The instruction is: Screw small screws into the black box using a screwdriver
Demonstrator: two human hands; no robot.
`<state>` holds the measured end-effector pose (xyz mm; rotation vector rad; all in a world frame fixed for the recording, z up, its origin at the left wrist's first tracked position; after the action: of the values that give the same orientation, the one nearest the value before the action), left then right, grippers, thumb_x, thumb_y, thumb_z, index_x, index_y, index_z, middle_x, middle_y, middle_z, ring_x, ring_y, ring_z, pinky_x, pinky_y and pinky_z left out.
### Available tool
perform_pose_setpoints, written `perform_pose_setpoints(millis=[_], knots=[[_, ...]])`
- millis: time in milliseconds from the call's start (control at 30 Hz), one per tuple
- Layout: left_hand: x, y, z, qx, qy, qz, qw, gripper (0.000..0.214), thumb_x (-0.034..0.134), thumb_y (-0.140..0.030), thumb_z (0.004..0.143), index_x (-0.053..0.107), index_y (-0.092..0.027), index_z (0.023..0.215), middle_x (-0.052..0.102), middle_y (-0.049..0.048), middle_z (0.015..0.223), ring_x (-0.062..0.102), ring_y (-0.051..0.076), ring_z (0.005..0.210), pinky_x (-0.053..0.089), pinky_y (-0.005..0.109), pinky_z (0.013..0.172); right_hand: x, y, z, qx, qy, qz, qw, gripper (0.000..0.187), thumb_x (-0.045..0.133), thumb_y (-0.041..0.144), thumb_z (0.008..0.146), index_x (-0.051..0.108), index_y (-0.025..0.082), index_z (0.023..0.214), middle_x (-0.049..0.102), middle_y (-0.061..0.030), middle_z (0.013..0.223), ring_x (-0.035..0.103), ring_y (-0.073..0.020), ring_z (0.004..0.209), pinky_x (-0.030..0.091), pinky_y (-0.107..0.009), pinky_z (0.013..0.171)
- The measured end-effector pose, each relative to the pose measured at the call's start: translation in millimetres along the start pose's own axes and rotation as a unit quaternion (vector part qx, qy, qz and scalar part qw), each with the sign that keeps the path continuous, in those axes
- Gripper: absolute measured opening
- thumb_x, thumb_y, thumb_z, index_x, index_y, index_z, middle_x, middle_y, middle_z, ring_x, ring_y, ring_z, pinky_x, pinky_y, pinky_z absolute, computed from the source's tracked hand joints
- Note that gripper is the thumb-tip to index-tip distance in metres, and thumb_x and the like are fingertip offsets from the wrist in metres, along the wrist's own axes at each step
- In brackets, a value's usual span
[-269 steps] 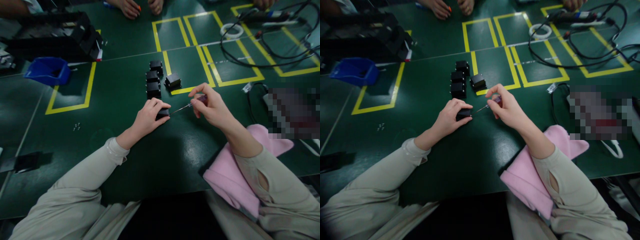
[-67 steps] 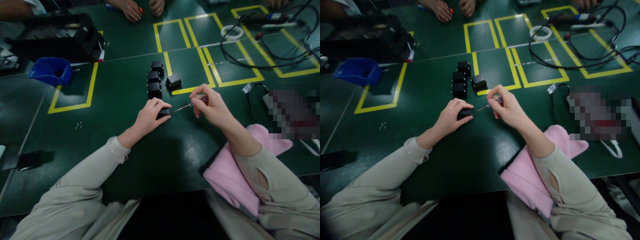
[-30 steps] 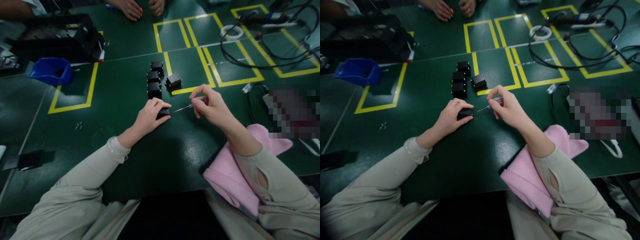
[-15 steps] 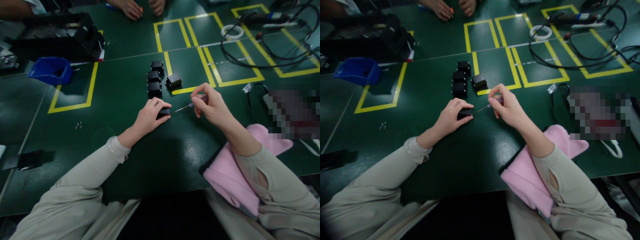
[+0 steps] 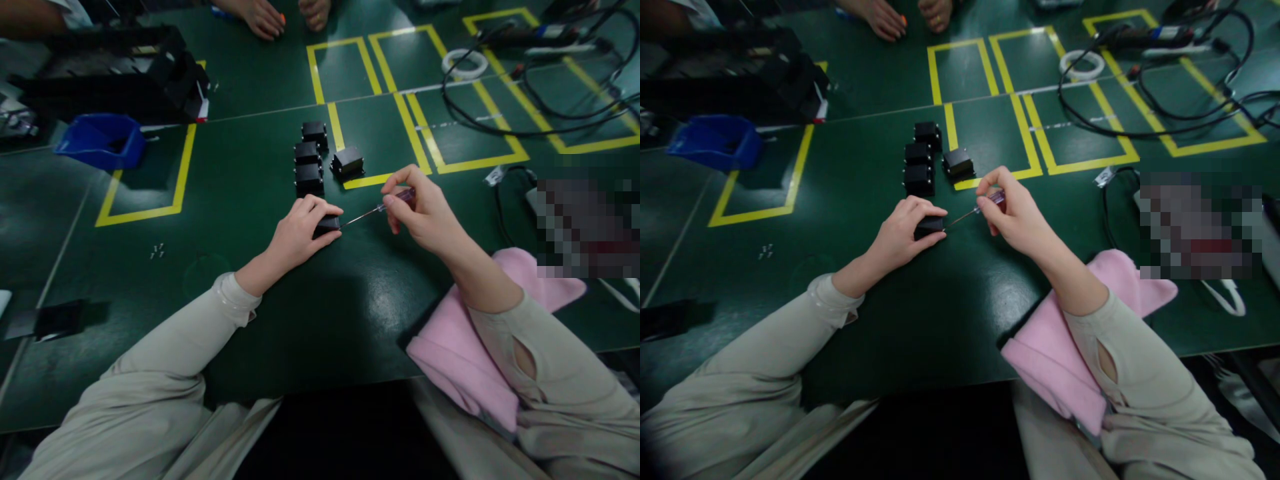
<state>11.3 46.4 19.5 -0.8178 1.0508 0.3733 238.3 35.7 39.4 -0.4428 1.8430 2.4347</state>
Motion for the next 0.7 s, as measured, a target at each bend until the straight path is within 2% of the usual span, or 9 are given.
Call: perform_pose_setpoints(millis=[133, 267, 367, 533, 700], knots=[[-0.3, 0.0, -0.1, 0.004, -0.004, 0.000, 1.000, 0.033, 0.067, -0.031, 0.097, 0.060, -0.022, 0.128, 0.060, 0.0083, 0.122, 0.058, 0.027, 0.115, 0.051, 0.043, 0.097, -0.4, 0.3, 0.5, 0.002, -0.001, 0.003, 1.000, 0.026, 0.069, 0.045, 0.095, 0.052, 0.026, 0.094, 0.055, 0.0091, 0.057, 0.053, -0.0101, 0.043, 0.039, -0.027, 0.045], [-0.4, -0.5, -0.3, 0.000, 0.000, -0.002, 1.000, 0.033, 0.067, -0.032, 0.097, 0.060, -0.022, 0.128, 0.061, 0.0084, 0.123, 0.058, 0.027, 0.116, 0.051, 0.043, 0.097, -0.6, 1.9, 0.7, 0.004, 0.012, -0.001, 1.000, 0.036, 0.067, 0.056, 0.095, 0.052, 0.025, 0.084, 0.048, 0.0096, 0.048, 0.048, -0.0095, 0.040, 0.038, -0.027, 0.044], [-0.5, -0.7, -0.2, -0.006, 0.004, -0.002, 1.000, 0.032, 0.066, -0.032, 0.097, 0.060, -0.024, 0.127, 0.061, 0.0082, 0.123, 0.058, 0.027, 0.117, 0.051, 0.044, 0.098, -0.3, 2.5, 0.2, 0.008, 0.015, 0.004, 1.000, 0.033, 0.067, 0.053, 0.096, 0.051, 0.026, 0.084, 0.046, 0.0100, 0.048, 0.049, -0.0098, 0.040, 0.038, -0.027, 0.043], [-0.5, -0.6, 0.4, -0.005, 0.006, 0.000, 1.000, 0.032, 0.065, -0.032, 0.097, 0.060, -0.023, 0.127, 0.060, 0.0081, 0.123, 0.058, 0.027, 0.117, 0.051, 0.044, 0.099, 0.2, 3.2, 0.0, 0.007, 0.008, 0.008, 1.000, 0.022, 0.070, 0.038, 0.095, 0.050, 0.027, 0.096, 0.054, 0.0097, 0.057, 0.053, -0.0105, 0.044, 0.039, -0.027, 0.045], [-0.3, -0.2, 0.1, -0.003, 0.004, 0.000, 1.000, 0.032, 0.065, -0.033, 0.098, 0.060, -0.023, 0.128, 0.061, 0.0079, 0.122, 0.058, 0.026, 0.116, 0.050, 0.043, 0.099, 0.3, 3.1, 0.4, 0.006, 0.015, -0.001, 1.000, 0.029, 0.066, 0.048, 0.097, 0.052, 0.025, 0.085, 0.048, 0.0096, 0.049, 0.049, -0.0097, 0.041, 0.038, -0.027, 0.045]])
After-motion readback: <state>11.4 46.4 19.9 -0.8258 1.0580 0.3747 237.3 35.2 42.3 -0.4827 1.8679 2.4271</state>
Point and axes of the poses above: each hand's wrist, its own z-axis towards the middle knuckle, its own x-axis out of the palm, y = z × x, the point moved 4 cm from there along z, towards the middle knuckle
